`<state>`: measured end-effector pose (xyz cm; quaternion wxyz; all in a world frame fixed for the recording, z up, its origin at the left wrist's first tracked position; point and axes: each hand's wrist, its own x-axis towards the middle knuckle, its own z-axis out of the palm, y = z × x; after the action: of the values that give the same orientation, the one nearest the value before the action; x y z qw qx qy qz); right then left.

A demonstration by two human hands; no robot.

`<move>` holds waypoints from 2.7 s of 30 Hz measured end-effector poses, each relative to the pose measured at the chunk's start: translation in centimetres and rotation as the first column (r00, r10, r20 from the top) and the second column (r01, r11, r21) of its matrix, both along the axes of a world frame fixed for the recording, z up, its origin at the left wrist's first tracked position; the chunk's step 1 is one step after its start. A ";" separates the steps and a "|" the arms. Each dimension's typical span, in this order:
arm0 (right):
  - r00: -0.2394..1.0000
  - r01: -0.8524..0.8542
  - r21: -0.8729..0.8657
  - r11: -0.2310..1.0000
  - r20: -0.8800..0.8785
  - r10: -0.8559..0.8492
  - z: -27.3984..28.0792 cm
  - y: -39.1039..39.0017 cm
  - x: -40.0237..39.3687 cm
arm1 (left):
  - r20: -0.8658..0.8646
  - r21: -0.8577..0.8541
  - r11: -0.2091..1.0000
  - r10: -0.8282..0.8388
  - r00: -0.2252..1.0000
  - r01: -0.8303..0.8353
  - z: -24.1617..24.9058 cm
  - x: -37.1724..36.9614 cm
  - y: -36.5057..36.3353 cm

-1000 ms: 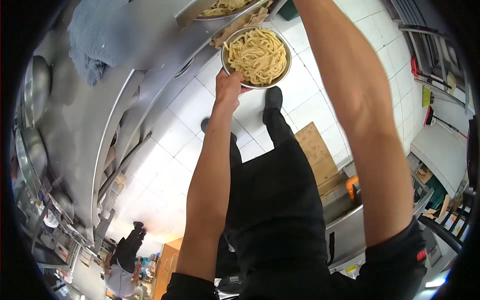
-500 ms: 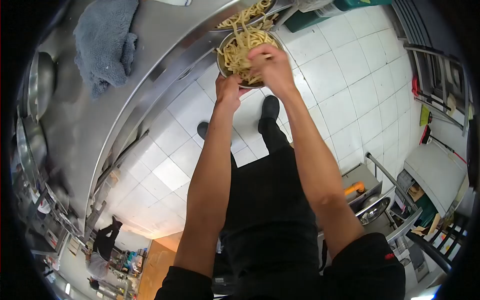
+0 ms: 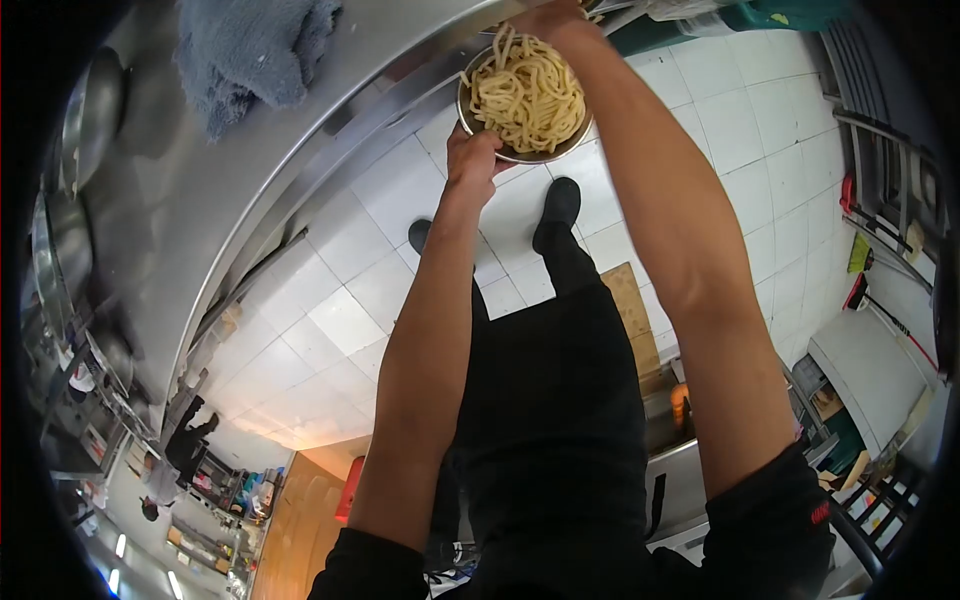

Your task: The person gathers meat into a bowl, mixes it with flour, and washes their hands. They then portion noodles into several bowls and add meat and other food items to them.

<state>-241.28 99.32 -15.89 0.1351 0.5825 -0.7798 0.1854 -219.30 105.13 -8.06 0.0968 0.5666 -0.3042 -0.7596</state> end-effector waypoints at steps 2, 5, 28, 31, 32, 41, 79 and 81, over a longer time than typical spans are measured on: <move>0.949 0.008 0.361 0.932 0.293 -0.121 10.0 2.7 -0.2 | 0.004 0.010 1.000 0.008 1.000 -0.009 0.6 0.0 -0.2; 0.817 -0.014 0.296 0.955 0.555 -0.160 16.3 6.7 3.2 | -0.032 0.023 0.999 0.031 0.999 -0.031 0.1 0.1 -0.2; 0.991 0.029 0.247 0.969 0.117 -0.060 6.4 -0.6 0.8 | -0.034 0.011 0.992 -0.124 0.992 0.124 1.2 0.9 -3.0; 0.977 0.047 0.118 0.992 0.202 -0.070 8.3 2.1 0.0 | -0.091 0.041 0.985 -0.161 0.983 0.166 1.3 0.9 -3.4; 0.970 0.058 0.038 0.998 0.234 -0.065 9.3 3.1 0.0 | -0.108 0.044 0.983 -0.175 0.979 0.181 1.7 0.8 -3.5; 0.894 0.229 -0.180 0.957 0.427 -0.134 13.2 5.5 1.7 | -0.082 0.052 0.988 -0.143 0.986 0.148 1.8 0.2 -2.3; 0.841 0.362 0.186 0.913 0.357 -0.406 10.5 5.2 6.2 | 0.036 -0.071 0.886 -0.456 0.889 0.458 2.8 1.3 -6.3; 0.906 0.364 -0.041 0.930 0.247 -0.344 9.0 5.4 4.7 | -0.026 -0.058 0.877 -0.478 0.878 0.476 3.8 0.5 -6.1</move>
<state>-236.53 104.68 -6.90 0.0979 0.3988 -0.8742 0.2591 -218.80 99.03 -4.28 -0.0733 0.4565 -0.4514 -0.7631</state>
